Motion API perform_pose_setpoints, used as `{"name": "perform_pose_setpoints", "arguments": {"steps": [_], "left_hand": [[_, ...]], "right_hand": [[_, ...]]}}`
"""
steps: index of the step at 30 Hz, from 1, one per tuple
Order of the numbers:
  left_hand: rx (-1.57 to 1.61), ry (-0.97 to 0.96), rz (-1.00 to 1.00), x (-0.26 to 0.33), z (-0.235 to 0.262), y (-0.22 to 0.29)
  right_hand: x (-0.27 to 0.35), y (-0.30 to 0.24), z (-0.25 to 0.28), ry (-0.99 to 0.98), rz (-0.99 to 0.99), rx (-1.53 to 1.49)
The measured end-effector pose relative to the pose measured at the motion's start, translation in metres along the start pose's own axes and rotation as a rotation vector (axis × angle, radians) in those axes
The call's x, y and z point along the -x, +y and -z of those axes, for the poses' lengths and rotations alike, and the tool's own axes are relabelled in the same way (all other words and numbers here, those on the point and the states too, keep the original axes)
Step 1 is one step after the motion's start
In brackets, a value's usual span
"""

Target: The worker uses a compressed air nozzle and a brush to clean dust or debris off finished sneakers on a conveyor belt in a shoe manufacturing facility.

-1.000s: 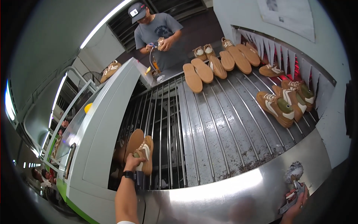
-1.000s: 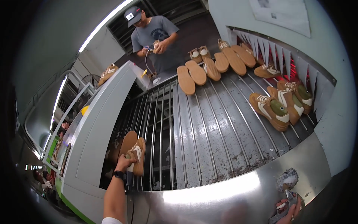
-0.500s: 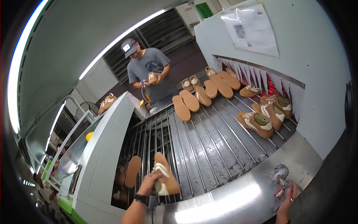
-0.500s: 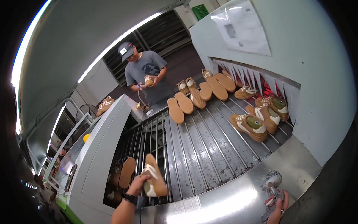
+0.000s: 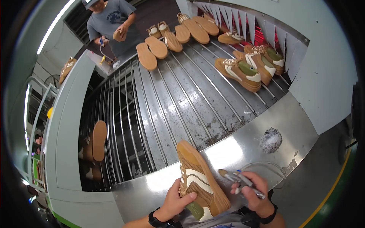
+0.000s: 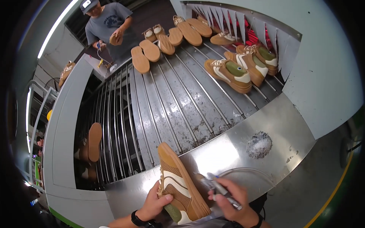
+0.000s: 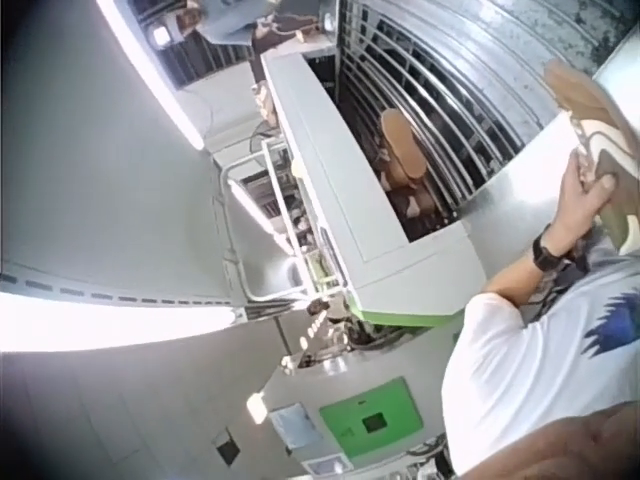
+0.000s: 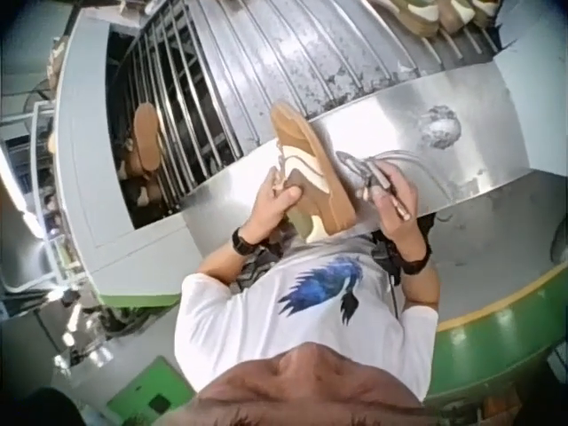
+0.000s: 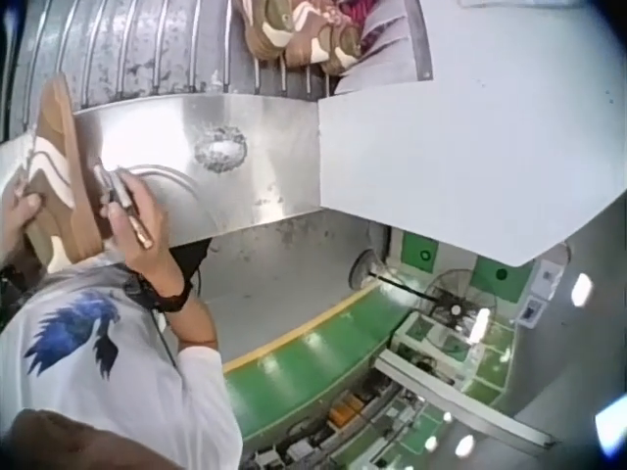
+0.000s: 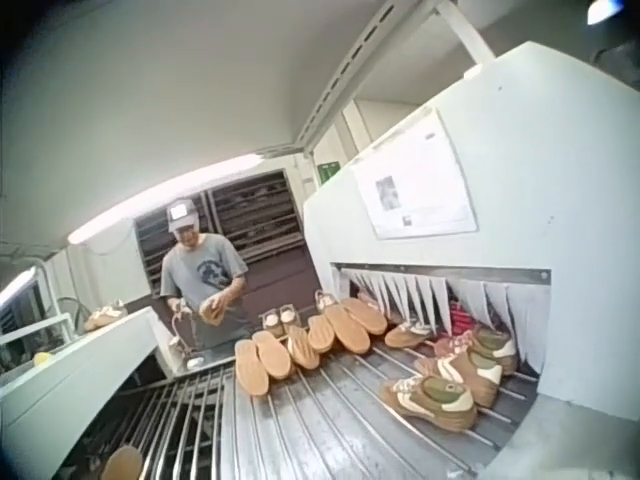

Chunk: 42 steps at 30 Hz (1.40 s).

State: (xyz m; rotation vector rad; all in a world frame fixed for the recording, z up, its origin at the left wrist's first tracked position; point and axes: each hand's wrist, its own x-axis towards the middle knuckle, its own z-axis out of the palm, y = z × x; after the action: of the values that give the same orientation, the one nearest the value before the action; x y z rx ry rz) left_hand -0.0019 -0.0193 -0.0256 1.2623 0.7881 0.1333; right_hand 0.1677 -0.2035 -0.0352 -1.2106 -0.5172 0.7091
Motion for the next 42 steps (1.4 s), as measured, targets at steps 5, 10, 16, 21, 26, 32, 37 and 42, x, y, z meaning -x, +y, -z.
{"name": "perform_pose_setpoints", "arguments": {"steps": [5,10,16,21,26,32,37,42], "left_hand": [[-0.084,-0.067,-0.026,-0.002,0.003,-0.005],[-0.089,-0.048,-0.027,-0.003,0.002,-0.002],[-0.143,-0.073,-0.027,-0.006,0.006,0.0],[-0.158,-0.079,-0.034,-0.007,0.008,0.003],[-0.177,-0.081,-0.04,-0.007,0.006,0.002],[-0.156,-0.086,-0.047,-0.007,0.005,0.002],[-0.093,-0.08,-0.048,-0.005,0.003,0.004],[-0.148,-0.065,-0.045,-0.004,0.01,0.005]], "right_hand": [[-0.012,-0.005,-0.02,-0.15,0.084,0.15],[-0.015,-0.009,-0.033,-0.114,0.095,0.256],[-0.021,-0.008,-0.041,-0.104,0.279,0.485],[-0.023,-0.014,-0.043,-0.163,0.346,0.624],[-0.024,-0.013,-0.045,-0.139,0.368,0.643],[-0.022,-0.026,-0.047,-0.145,0.286,0.661],[-0.014,-0.038,-0.044,-0.182,0.165,0.619],[-0.005,-0.051,-0.045,-0.181,0.153,0.595]]}}
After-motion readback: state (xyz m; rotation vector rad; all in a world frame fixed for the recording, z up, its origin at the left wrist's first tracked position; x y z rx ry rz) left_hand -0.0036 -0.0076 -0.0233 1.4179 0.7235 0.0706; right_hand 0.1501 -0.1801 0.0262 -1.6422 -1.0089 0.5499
